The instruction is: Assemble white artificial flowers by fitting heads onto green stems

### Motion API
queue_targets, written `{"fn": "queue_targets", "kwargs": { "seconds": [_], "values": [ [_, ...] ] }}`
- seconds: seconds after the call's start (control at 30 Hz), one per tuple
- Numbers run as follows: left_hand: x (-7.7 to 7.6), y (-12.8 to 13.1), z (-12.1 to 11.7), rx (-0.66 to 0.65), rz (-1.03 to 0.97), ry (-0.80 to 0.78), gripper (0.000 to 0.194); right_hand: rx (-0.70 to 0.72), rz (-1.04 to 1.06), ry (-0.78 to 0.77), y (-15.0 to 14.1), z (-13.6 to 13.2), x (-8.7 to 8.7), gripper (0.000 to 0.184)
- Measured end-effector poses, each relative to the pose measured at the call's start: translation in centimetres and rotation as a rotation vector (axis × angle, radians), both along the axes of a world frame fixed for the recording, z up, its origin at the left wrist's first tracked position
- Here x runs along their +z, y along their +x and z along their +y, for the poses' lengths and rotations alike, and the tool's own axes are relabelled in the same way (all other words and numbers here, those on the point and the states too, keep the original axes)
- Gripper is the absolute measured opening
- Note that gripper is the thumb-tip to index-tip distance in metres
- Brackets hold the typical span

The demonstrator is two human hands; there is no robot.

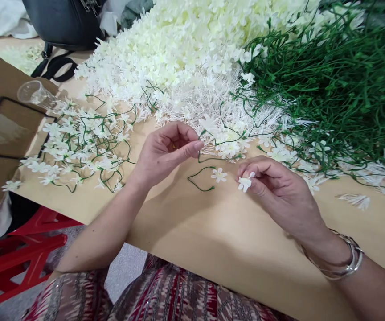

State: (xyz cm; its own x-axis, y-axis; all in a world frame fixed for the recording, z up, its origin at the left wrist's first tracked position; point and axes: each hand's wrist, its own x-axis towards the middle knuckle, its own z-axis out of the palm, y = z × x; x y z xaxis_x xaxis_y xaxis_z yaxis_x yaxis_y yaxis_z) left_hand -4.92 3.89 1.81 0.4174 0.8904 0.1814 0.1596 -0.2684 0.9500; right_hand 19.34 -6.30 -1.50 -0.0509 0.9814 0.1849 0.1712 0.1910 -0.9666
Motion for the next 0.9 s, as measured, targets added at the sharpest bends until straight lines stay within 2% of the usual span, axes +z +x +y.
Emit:
{"fn": "queue_targets", "kwargs": {
  "seconds": [0.13,0.27,0.33,0.43,0.5,0.57,0.63,0.7,0.9],
  "values": [
    [-0.3,1.9,-1.3,-0.047,-0.145,-0.148,0.041,-0.015,-0.011,0.045,0.1,0.1,0.5,0.012],
    [-0.8,1.9,-1.6,-0.089,-0.161,-0.226,0.039,0.039,0.127,-0.078,0.4,0.2,0.4,0.017],
    [-1.0,1.6,-1.5,-0.183,-0.160,-0.244,0.045,0.058,0.166,-0.097,0.5,0.3,0.5,0.020],
    [-1.1,1.5,-1.6,-0.345,-0.193,-0.284,0.058,0.110,0.114,-0.016,0.5,0.4,1.0,0.013],
    [-1.1,1.8,-1.8,-0.392,-0.171,-0.328,0.049,0.165,0.017,0.074,0.5,0.5,1.5,0.005],
    [-1.2,2.3,-2.2,-0.459,-0.134,-0.405,0.034,0.204,-0.086,0.149,0.4,0.5,1.8,0.009],
    [-1.3,2.6,-2.5,-0.533,-0.135,-0.491,0.036,0.209,-0.143,0.176,0.4,0.4,2.0,0.011],
    [-1.5,2.7,-2.6,-0.542,-0.147,-0.519,0.035,0.202,-0.136,0.146,0.4,0.4,2.0,0.009],
    [-1.5,2.5,-2.4,-0.434,-0.156,-0.460,0.033,0.095,0.068,-0.009,1.2,0.6,1.9,0.009]
  ]
}}
